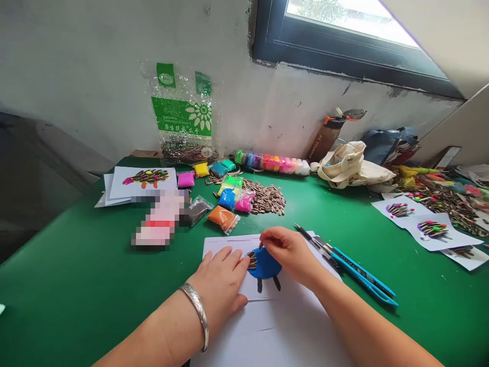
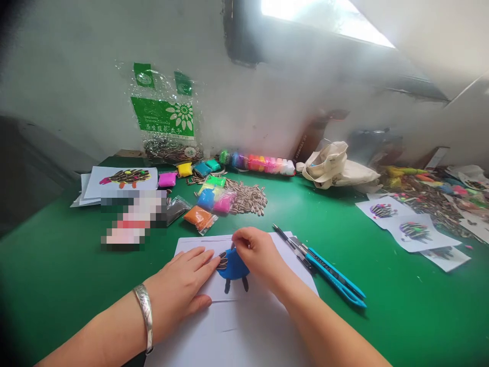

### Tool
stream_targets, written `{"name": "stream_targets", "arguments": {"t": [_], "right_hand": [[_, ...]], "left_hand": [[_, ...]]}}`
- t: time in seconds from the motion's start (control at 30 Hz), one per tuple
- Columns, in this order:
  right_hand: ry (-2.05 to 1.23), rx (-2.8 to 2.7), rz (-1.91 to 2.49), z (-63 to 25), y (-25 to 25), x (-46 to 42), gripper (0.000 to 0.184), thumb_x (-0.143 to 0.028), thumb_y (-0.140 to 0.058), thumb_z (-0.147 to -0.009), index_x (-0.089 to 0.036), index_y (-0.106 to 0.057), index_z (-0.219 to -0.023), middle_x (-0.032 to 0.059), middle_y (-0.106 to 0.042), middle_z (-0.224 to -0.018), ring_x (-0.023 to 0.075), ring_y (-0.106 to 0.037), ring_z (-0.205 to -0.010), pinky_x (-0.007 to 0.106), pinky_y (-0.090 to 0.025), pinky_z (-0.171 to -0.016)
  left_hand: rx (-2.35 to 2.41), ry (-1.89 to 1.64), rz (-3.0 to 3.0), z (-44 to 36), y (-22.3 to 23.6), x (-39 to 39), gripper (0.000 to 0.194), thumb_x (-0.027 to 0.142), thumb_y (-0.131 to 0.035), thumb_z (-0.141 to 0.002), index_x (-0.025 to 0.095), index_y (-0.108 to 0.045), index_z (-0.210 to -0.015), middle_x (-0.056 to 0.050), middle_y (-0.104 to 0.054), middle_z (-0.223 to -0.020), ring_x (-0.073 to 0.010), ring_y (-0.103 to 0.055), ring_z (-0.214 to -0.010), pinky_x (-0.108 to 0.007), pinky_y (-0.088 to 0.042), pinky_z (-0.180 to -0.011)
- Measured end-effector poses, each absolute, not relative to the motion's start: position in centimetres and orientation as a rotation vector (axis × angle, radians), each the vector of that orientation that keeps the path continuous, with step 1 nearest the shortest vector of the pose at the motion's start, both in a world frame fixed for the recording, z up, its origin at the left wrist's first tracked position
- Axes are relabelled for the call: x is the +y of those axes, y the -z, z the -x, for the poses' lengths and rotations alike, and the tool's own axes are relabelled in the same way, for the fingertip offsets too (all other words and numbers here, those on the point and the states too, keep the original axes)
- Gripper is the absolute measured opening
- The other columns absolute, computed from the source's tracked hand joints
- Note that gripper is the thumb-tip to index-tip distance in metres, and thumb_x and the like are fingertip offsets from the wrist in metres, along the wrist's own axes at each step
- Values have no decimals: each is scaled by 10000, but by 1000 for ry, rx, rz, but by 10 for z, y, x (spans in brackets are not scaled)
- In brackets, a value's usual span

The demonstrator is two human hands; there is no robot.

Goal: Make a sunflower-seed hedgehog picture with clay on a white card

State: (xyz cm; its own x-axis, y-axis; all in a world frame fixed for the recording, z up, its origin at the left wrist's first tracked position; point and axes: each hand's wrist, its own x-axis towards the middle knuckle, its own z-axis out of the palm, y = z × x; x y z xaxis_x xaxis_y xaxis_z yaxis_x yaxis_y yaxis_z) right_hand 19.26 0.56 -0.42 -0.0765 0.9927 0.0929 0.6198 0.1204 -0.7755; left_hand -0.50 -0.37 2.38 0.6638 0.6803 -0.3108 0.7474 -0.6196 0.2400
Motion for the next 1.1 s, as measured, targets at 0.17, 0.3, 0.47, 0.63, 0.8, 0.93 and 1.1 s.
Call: {"name": "stream_targets", "arguments": {"t": [0.17, 0.3, 0.47, 0.63, 0.8, 0.93, 1.1], "right_hand": [[-741, -1733, 1565, -185, 10, 4, 186, -136, -496, -791, -199, -670, -808, 4, -680, -780, 140, -604, -718, 237, -449, -657], [-690, -1770, 1574, -182, 12, 6, 185, -117, -513, -773, -197, -678, -801, 4, -675, -753, 137, -597, -698, 237, -443, -649], [-637, -1873, 1585, -178, 12, 3, 194, -89, -523, -781, -194, -685, -798, 12, -667, -741, 140, -583, -694, 241, -431, -648], [-487, -2053, 1564, -180, 11, 2, 194, -81, -537, -815, -196, -694, -823, 25, -650, -721, 150, -551, -703, 252, -410, -649], [-307, -2252, 1436, -186, 11, 1, 206, -65, -514, -839, -188, -676, -809, 41, -626, -704, 168, -491, -719, 262, -381, -638], [-244, -2309, 1391, -189, 12, 2, 202, -91, -485, -872, -174, -654, -798, 53, -613, -723, 170, -458, -715, 269, -368, -638], [-184, -2380, 1334, -190, 11, 1, 214, -99, -463, -886, -161, -618, -752, 54, -582, -694, 165, -424, -682, 269, -347, -624]], "left_hand": [[1138, 301, -2538, 3, -27, -5, 634, 254, -589, -773, 216, -401, -1377, -98, -398, -1451, -321, -327, -1327, -554, -313, -1064], [1125, 346, -2516, -1, -32, -5, 632, 254, -578, -779, 201, -399, -1382, -87, -381, -1464, -324, -306, -1338, -581, -296, -1064], [1118, 347, -2491, -2, -36, -5, 619, 269, -570, -790, 198, -402, -1381, -75, -415, -1445, -328, -287, -1346, -601, -282, -1064], [1133, 367, -2470, -3, -37, -5, 619, 280, -574, -790, 214, -405, -1381, -79, -420, -1441, -338, -282, -1349, -628, -284, -1048], [1135, 371, -2467, -4, -38, -6, 622, 284, -585, -790, 215, -405, -1382, -82, -430, -1433, -337, -291, -1346, -630, -288, -1046], [1143, 371, -2456, -3, -38, -7, 621, 291, -584, -790, 212, -409, -1380, -82, -430, -1433, -335, -289, -1347, -629, -281, -1049], [1139, 373, -2444, -3, -38, -7, 641, 283, -586, -785, 181, -394, -1388, -82, -416, -1442, -338, -266, -1358, -643, -262, -1051]]}}
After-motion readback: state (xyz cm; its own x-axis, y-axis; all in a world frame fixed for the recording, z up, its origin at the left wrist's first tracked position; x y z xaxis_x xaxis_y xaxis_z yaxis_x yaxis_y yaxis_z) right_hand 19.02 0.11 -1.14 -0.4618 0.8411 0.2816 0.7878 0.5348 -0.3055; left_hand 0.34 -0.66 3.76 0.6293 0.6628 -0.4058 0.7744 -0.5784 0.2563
